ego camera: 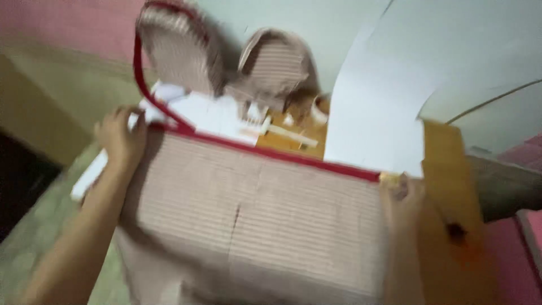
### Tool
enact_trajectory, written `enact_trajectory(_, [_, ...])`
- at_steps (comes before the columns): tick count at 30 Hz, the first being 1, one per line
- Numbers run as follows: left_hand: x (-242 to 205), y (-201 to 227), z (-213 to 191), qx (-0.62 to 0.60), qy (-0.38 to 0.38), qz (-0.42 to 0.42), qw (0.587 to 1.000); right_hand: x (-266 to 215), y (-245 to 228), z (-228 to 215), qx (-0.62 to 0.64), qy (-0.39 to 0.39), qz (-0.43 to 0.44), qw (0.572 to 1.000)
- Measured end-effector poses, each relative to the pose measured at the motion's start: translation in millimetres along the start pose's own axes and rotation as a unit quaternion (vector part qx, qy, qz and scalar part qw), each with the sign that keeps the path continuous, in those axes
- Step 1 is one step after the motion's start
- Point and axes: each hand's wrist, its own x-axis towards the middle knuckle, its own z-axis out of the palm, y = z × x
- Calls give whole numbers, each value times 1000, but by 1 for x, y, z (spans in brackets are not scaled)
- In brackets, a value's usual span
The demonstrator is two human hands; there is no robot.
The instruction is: Attaching a small label to a red fabric strap and cutting the strap to the desired length using scissors.
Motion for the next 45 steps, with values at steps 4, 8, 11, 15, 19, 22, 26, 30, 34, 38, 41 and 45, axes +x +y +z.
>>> enact_trajectory(4, [16,92,-6,-68,48,110,990,2,-74,-26,-64,-116,192,972])
enact_trajectory(8, [26,213,36,-252,24,228,940,4,-78,-28,-77,-98,188,974])
enact_trajectory(11, [15,301,56,-383,-121,186,897,8,-113,-25,-153,-101,26,983])
enact_trajectory(15, [3,348,95,-509,-286,80,808,29,-178,3,-7,-190,-17,982])
enact_trajectory(19, [-16,336,129,-550,-283,-3,786,46,-159,81,152,-153,-213,953])
enact_trajectory(22, [-5,331,113,-520,-349,-64,777,29,-146,111,230,-100,-182,951])
enact_trajectory(26, [-2,332,121,-559,-325,-65,760,26,-151,107,256,-128,-132,949])
enact_trajectory(30, [-4,328,131,-564,-345,-105,743,28,-148,111,200,-123,-121,965])
enact_trajectory(34, [-7,327,130,-537,-359,-121,754,32,-142,113,159,-131,-109,972])
enact_trajectory(38, [-5,329,127,-538,-361,-146,748,32,-143,111,175,-147,-108,968])
enact_trajectory(41, [-6,329,126,-558,-343,-145,741,30,-142,112,184,-169,-98,963])
enact_trajectory(45, [-6,333,121,-532,-324,-133,771,30,-143,115,223,-189,-113,950])
